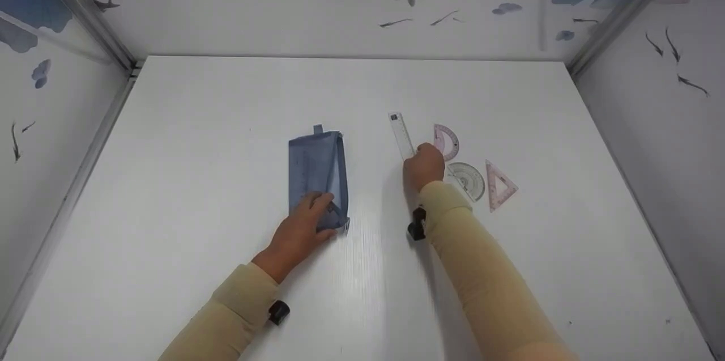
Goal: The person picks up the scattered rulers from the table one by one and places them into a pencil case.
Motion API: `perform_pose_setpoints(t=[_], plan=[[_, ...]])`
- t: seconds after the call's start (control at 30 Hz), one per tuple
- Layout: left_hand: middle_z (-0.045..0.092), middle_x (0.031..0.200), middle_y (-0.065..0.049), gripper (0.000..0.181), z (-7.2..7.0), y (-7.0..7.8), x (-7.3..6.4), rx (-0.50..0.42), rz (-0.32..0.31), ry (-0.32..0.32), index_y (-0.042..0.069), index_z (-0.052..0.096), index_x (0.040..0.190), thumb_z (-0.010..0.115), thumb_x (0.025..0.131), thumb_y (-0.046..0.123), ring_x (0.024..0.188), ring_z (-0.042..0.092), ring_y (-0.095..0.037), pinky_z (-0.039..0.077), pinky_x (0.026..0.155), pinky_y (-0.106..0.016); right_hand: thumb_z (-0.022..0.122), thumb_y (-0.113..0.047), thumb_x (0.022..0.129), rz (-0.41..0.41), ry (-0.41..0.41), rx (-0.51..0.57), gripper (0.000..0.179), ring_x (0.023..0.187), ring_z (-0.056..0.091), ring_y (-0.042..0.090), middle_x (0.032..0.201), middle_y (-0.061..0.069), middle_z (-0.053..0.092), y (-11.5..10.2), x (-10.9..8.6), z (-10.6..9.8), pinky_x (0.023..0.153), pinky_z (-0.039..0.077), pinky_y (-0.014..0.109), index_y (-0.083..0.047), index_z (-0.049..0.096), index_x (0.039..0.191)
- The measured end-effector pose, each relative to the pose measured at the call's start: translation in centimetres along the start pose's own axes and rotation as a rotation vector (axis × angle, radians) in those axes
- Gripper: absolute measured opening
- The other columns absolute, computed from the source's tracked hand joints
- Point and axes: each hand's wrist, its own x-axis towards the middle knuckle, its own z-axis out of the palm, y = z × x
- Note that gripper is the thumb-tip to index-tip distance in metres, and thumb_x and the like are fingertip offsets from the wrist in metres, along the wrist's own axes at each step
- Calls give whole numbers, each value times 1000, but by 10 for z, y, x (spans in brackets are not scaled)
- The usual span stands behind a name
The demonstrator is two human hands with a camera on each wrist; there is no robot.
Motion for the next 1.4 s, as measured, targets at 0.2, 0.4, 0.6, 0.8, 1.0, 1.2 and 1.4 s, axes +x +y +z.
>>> perform_pose_setpoints(t=[0.2, 0.4, 0.6, 0.8, 1.0, 1.2, 1.4], plan=[[45, 138, -19, 67, 0, 1, 0, -3, -15, -8, 14, 43, 141, 77, 84, 23, 120, 54, -35, 51, 89, -47, 50, -9, 90, 17, -28, -10, 43, 118, 55, 36, 126, 24, 58, 0, 1, -3, 103, 41, 45, 8, 52, 129], [45, 139, -18, 67, 0, 1, 1, -8, -18, -11, 14, 43, 141, 76, 84, 23, 121, 53, -35, 50, 90, -47, 57, -9, 86, 40, -53, 9, 45, 117, 55, 35, 126, 23, 59, 2, 2, -5, 103, 42, 45, 8, 55, 127], [44, 139, -19, 67, -1, 2, 1, -10, -27, -17, 14, 42, 142, 76, 84, 24, 120, 53, -36, 51, 89, -48, 62, -9, 86, 66, -87, 92, 48, 122, 52, 34, 130, 21, 57, 5, 2, -7, 104, 40, 45, 5, 53, 131], [45, 138, -18, 68, -1, 1, 1, -14, -17, -10, 13, 43, 142, 76, 84, 23, 121, 53, -35, 50, 90, -48, 64, -9, 86, 72, -82, 124, 44, 121, 51, 33, 129, 19, 57, 7, 1, -8, 104, 39, 45, 2, 54, 128], [47, 135, -18, 68, 1, -1, 0, 3, 11, 13, 13, 43, 140, 78, 82, 22, 118, 55, -34, 50, 91, -46, 58, -4, 86, 57, -68, 150, 40, 112, 55, 32, 121, 20, 60, 7, -2, -9, 98, 44, 44, 3, 55, 125], [47, 135, -18, 68, 0, 0, 1, -3, 9, 13, 13, 43, 140, 78, 82, 22, 118, 55, -34, 50, 91, -47, 56, -5, 86, 77, -99, 215, 38, 107, 57, 32, 117, 21, 62, 0, -10, -15, 94, 47, 43, 3, 57, 124], [47, 135, -18, 68, 1, 1, 1, 0, 9, 16, 12, 43, 140, 78, 82, 22, 117, 56, -33, 50, 91, -46, 58, -7, 88, 133, -137, 300, 40, 100, 56, 26, 120, 19, 61, -5, -15, -20, 87, 48, 36, 1, 57, 127]])
